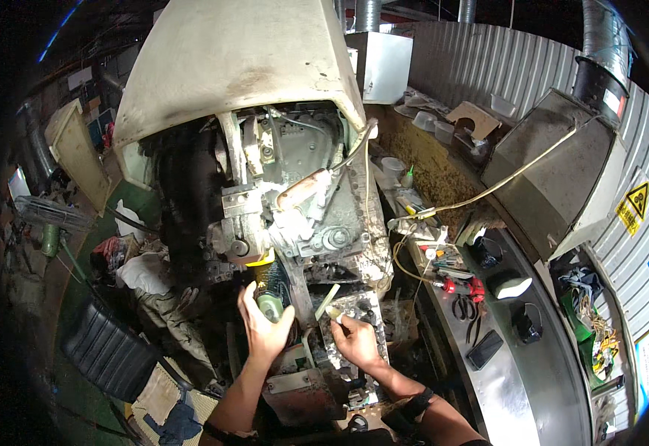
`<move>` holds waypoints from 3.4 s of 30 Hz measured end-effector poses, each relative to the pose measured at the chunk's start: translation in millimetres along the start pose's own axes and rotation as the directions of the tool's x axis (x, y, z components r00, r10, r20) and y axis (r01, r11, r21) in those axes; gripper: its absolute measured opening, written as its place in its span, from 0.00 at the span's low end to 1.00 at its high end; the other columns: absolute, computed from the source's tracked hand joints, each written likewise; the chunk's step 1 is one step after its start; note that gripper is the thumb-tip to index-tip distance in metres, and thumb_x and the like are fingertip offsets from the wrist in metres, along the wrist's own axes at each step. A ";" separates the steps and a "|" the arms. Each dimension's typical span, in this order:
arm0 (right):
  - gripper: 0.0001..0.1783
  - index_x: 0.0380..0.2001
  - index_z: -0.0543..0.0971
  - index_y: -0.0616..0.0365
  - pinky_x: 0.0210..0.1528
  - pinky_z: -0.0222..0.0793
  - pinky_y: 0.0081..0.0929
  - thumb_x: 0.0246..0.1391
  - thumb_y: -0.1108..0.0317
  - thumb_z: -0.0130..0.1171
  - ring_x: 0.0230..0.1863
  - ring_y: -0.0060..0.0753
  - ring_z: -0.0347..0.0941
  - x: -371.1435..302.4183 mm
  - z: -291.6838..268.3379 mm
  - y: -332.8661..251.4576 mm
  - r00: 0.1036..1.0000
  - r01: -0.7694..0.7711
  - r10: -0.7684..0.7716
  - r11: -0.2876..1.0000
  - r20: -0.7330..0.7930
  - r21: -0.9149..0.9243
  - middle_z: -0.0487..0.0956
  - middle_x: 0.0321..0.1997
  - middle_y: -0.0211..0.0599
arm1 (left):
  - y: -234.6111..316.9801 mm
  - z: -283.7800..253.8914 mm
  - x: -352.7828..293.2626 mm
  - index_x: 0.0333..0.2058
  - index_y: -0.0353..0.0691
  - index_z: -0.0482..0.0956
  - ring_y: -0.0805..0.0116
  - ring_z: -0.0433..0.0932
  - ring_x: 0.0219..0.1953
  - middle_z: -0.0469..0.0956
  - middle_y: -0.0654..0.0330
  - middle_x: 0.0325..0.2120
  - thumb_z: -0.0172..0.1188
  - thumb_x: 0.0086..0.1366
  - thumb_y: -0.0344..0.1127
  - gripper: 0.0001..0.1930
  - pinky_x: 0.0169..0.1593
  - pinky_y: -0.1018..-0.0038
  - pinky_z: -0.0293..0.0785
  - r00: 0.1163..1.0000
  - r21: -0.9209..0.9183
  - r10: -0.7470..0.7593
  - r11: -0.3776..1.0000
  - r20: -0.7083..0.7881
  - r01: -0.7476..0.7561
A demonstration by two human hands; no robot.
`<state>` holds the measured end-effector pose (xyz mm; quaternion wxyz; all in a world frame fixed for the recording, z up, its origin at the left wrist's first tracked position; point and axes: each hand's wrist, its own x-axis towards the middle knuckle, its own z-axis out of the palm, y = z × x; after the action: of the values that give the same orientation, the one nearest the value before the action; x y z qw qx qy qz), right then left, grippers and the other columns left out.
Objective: Manually position and secure shoe uppers onto lasts using a toe lasting machine.
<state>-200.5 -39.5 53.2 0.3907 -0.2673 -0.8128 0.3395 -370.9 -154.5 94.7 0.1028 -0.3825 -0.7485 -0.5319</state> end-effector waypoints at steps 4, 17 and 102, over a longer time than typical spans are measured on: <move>0.09 0.38 0.82 0.57 0.32 0.75 0.42 0.57 0.66 0.60 0.30 0.56 0.79 -1.2 -0.5 3.9 0.997 -0.047 0.048 0.999 0.061 -0.013 0.80 0.28 0.54 | 4.6 -11.5 20.0 0.61 0.40 0.63 0.43 0.66 0.56 0.66 0.40 0.53 0.74 0.45 0.40 0.44 0.61 0.54 0.64 0.989 0.254 -0.048 0.967 0.140 0.011; 0.08 0.37 0.82 0.58 0.31 0.76 0.40 0.56 0.67 0.62 0.30 0.55 0.79 2.4 2.5 0.4 0.999 -0.035 0.035 0.999 0.008 0.036 0.80 0.28 0.52 | 46.4 -30.2 59.0 0.64 0.42 0.65 0.39 0.77 0.44 0.71 0.34 0.44 0.70 0.45 0.50 0.46 0.49 0.54 0.75 0.858 0.589 -0.225 0.801 0.463 -0.108; 0.25 0.53 0.75 0.55 0.51 0.73 0.37 0.61 0.48 0.57 0.46 0.34 0.77 -378.1 -383.6 23.1 0.147 0.292 0.989 -0.022 -0.022 0.956 0.81 0.49 0.35 | 356.4 315.2 -346.2 0.59 0.39 0.70 0.63 0.70 0.57 0.71 0.59 0.58 0.48 0.71 0.59 0.31 0.61 0.67 0.66 0.060 -0.006 -0.273 0.193 0.960 0.981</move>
<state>325.3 -158.0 42.1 0.6411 -0.3759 0.1434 0.6535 189.5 11.4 26.1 -0.6983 -0.1426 -0.5005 -0.4915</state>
